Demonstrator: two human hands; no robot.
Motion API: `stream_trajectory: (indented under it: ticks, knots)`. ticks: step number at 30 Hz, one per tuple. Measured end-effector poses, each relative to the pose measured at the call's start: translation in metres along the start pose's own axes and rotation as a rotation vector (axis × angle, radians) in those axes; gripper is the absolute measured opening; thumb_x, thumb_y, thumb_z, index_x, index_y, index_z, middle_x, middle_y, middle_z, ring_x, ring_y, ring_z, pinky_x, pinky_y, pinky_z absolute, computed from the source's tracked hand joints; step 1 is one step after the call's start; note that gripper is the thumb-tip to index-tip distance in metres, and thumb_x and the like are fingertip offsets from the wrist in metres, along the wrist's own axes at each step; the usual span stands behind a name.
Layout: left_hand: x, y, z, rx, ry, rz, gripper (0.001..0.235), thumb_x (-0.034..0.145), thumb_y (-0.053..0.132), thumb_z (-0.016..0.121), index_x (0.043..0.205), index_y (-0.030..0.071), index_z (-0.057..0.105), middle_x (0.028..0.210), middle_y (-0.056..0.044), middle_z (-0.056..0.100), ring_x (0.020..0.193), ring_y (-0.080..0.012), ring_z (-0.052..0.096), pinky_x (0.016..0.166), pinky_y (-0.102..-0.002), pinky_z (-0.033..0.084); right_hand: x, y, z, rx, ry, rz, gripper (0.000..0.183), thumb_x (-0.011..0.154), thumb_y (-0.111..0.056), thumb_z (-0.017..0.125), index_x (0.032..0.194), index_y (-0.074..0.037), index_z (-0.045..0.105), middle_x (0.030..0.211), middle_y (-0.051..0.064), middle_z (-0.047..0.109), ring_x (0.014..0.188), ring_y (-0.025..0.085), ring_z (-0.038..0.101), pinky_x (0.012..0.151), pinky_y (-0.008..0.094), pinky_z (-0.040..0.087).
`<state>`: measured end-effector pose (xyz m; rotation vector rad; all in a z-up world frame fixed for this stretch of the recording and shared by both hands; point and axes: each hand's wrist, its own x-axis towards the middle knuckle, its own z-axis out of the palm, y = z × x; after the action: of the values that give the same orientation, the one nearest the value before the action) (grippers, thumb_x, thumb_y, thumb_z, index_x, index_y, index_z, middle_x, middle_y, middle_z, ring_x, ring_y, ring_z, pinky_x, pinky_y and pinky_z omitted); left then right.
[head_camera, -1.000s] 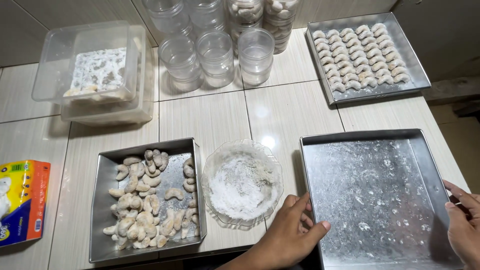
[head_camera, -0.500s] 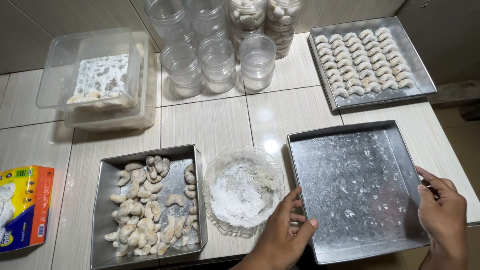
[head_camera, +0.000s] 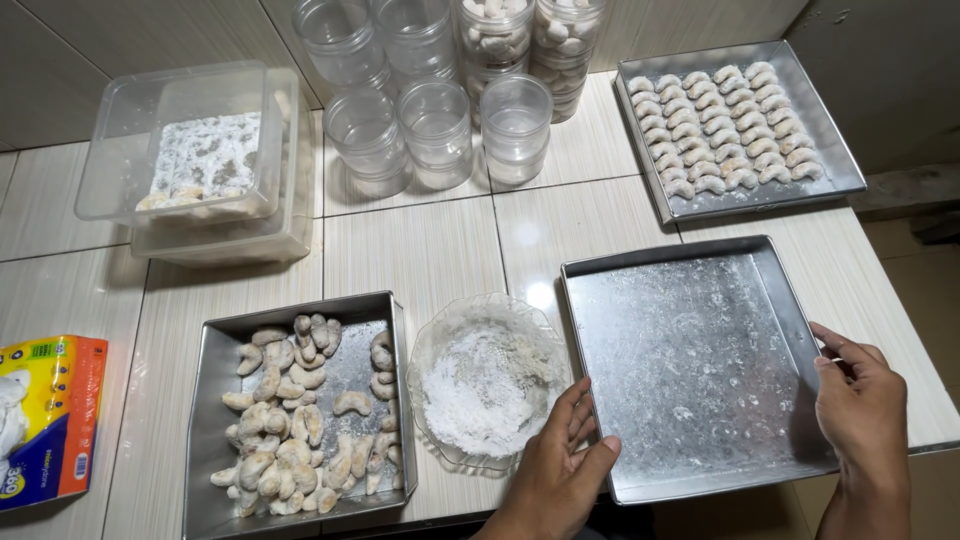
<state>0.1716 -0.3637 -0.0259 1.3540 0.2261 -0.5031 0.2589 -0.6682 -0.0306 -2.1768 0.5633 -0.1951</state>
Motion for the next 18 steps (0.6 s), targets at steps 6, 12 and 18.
stream_trajectory:
  ticks: [6,12,18]
  knots:
    - [-0.005,0.005,-0.005,0.016,-0.028,-0.004,0.08,0.091,0.039,0.063,0.161,0.024,0.026,0.164,-0.018,0.034,0.152,-0.0301,0.04,0.115,-0.039,0.046,-0.002,-0.016,0.001,-0.011,-0.038,0.069,0.04,0.105,0.004,0.049,0.137,-0.009,0.068,0.124,0.005,0.056,0.064,0.017,0.037,0.052,0.031,0.031]
    - [-0.035,0.048,-0.028,0.127,-0.131,-0.028,0.078,0.095,0.041,0.056,0.162,0.022,0.021,0.167,-0.018,0.025,0.154,-0.0337,0.029,0.118,-0.052,0.037,0.003,-0.004,0.004,-0.013,-0.035,0.02,0.04,0.103,0.003,0.051,0.137,-0.01,0.069,0.117,0.004,0.055,0.068,0.015,0.039,0.054,0.029,0.032]
    - [-0.064,0.058,-0.086,0.144,0.045,0.126,0.054,0.094,0.025,0.058,0.148,0.019,0.05,0.154,-0.008,0.058,0.138,-0.0231,0.063,0.106,-0.049,0.058,-0.004,-0.017,0.006,-0.007,-0.034,0.078,0.04,0.104,0.004,0.05,0.137,-0.01,0.068,0.124,0.003,0.057,0.071,0.016,0.04,0.057,0.031,0.033]
